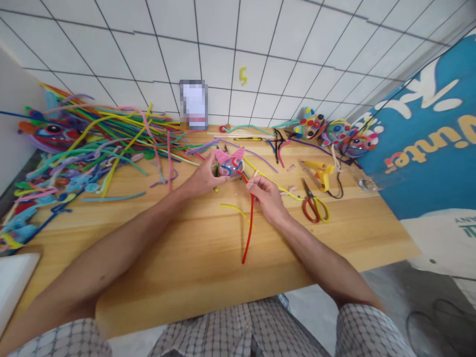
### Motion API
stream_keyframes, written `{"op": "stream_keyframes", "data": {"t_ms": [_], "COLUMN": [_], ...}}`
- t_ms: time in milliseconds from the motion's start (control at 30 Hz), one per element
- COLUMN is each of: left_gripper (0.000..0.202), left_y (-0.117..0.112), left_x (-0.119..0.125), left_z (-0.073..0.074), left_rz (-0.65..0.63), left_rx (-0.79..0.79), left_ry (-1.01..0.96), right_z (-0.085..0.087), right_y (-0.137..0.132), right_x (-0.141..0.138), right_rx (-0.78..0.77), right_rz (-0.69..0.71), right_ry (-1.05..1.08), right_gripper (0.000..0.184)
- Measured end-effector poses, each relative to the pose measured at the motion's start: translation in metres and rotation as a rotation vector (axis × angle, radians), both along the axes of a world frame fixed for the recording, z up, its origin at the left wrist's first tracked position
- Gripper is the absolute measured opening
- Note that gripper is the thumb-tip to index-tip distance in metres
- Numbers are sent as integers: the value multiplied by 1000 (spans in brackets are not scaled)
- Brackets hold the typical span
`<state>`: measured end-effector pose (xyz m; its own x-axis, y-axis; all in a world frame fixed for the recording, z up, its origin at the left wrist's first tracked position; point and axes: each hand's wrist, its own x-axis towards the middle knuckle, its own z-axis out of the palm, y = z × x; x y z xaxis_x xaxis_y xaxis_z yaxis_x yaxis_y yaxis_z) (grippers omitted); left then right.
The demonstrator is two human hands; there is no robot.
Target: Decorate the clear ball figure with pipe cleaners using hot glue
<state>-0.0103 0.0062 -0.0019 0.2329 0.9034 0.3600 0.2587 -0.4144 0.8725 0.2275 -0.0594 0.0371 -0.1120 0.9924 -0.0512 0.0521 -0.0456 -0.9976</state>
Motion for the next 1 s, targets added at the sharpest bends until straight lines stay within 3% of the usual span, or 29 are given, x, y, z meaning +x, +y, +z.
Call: {"op": "stream_keyframes", "data": {"t_ms": [167,333,600,800,1000], "left_gripper": [74,70,77,54,39], "left_y": [-11,-25,-35,-37,-38], "left_x": [17,26,27,22,21], "left_z": [0,-10,-14,-16,-16], "left_rz": [126,226,151,62,59], "left_rx": [5,104,51,54,66], "left_ry": [59,94,79,-25,-45], "right_z": [-6,-10,-12,-10,-14], "right_y": [4,1,-3,1,1], "right_x": [4,4,4,5,2], "right_rx": [146,384,733,805,895], "right_rz": [-43,-93,-63,-53,-80], "right_ry": [-89,-336,-729,-863,-909], "right_gripper": [24,9,14,15,17]}}
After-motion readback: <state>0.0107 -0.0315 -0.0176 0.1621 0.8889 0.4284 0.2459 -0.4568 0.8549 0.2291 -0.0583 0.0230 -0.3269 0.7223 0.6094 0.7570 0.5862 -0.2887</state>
